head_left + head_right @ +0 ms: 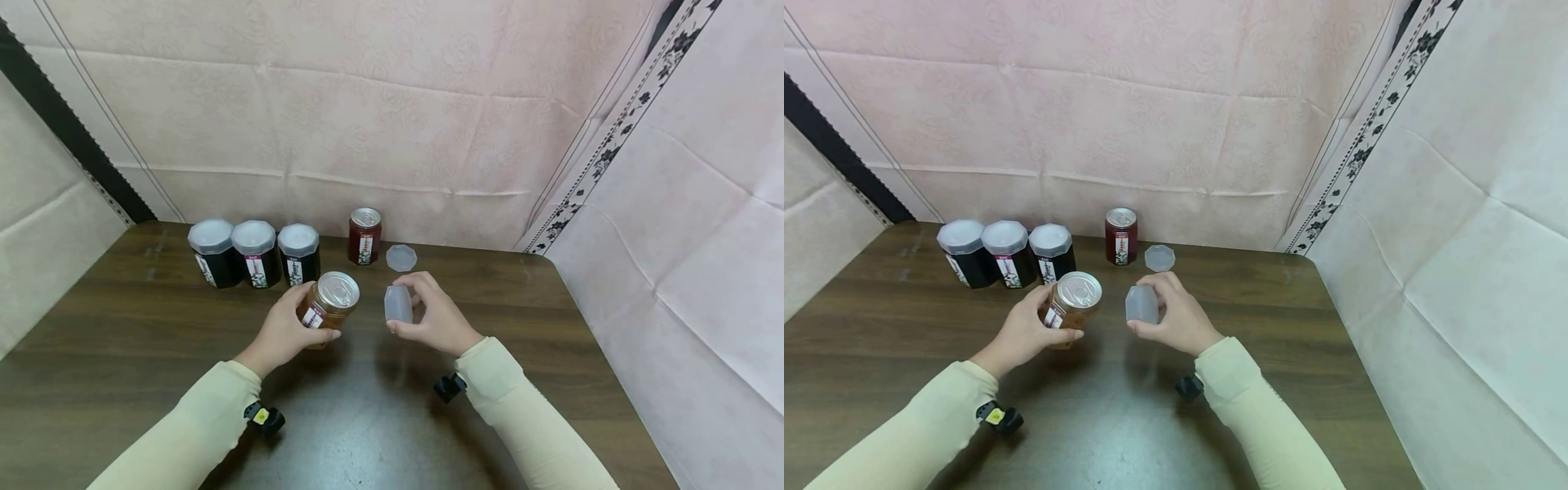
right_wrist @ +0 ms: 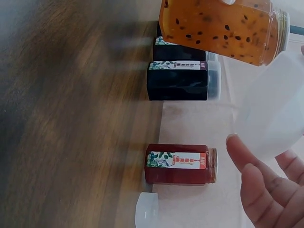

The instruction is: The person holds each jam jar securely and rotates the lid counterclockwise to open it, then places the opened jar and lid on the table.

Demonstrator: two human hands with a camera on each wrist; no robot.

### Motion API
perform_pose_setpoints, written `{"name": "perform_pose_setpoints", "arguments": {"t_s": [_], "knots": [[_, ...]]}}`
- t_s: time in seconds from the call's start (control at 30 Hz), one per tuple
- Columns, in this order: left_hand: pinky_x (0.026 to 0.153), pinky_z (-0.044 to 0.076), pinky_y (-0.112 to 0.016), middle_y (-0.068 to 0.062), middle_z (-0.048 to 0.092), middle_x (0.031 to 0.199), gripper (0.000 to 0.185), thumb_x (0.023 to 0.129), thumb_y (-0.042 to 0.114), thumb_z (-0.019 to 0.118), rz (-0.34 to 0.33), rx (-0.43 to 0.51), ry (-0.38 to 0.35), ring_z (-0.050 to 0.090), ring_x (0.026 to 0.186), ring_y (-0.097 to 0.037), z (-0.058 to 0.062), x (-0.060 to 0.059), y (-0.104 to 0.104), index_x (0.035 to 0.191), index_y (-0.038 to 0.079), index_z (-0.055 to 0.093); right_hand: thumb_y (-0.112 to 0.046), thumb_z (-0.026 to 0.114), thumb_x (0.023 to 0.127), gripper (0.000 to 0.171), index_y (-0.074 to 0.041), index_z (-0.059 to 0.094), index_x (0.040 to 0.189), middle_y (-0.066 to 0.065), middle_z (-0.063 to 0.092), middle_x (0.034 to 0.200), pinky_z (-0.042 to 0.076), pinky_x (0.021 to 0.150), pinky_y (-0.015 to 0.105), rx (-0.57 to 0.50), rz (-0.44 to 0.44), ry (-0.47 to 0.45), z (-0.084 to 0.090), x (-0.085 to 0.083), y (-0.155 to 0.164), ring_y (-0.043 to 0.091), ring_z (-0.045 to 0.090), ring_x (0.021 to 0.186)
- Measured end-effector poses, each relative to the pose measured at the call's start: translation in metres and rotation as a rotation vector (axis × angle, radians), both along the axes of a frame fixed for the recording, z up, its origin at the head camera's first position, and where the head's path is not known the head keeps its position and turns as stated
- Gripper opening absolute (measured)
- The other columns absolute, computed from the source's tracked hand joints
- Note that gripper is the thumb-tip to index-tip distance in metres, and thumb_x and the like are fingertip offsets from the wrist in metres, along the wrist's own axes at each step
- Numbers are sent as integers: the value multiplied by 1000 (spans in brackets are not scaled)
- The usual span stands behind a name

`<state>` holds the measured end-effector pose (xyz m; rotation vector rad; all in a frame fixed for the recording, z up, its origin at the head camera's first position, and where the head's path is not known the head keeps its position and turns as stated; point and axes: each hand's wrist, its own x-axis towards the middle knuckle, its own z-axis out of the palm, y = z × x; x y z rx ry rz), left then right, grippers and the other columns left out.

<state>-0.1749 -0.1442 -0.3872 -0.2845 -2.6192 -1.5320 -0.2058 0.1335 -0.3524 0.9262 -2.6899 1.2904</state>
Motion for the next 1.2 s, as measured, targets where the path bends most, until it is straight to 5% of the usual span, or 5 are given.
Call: {"name": "perform_pose_setpoints", "arguments": {"t_s": [0.23,0.53,1.2], "knots": [[98,43,-56,-16,50,134,83,70,22,86,13,8,0,49,119,-34,-1,-3,2,140,4,43,-22,78,78,58,-15,51,128,0,47,126,55,70,47,-12,-18,7,1,-1,1,21,60,91],[102,39,-58,-18,46,139,86,72,22,85,25,14,-31,44,125,-36,1,-6,3,142,4,40,-25,78,79,58,-17,51,129,-1,48,126,54,70,31,15,-55,-4,1,-2,2,17,61,91],[105,37,-57,-18,46,141,89,73,25,84,43,5,-36,46,126,-36,0,-16,10,145,3,36,-27,79,79,59,-14,50,129,2,50,120,55,77,48,-23,-88,-23,-10,-10,7,23,57,101]]}}
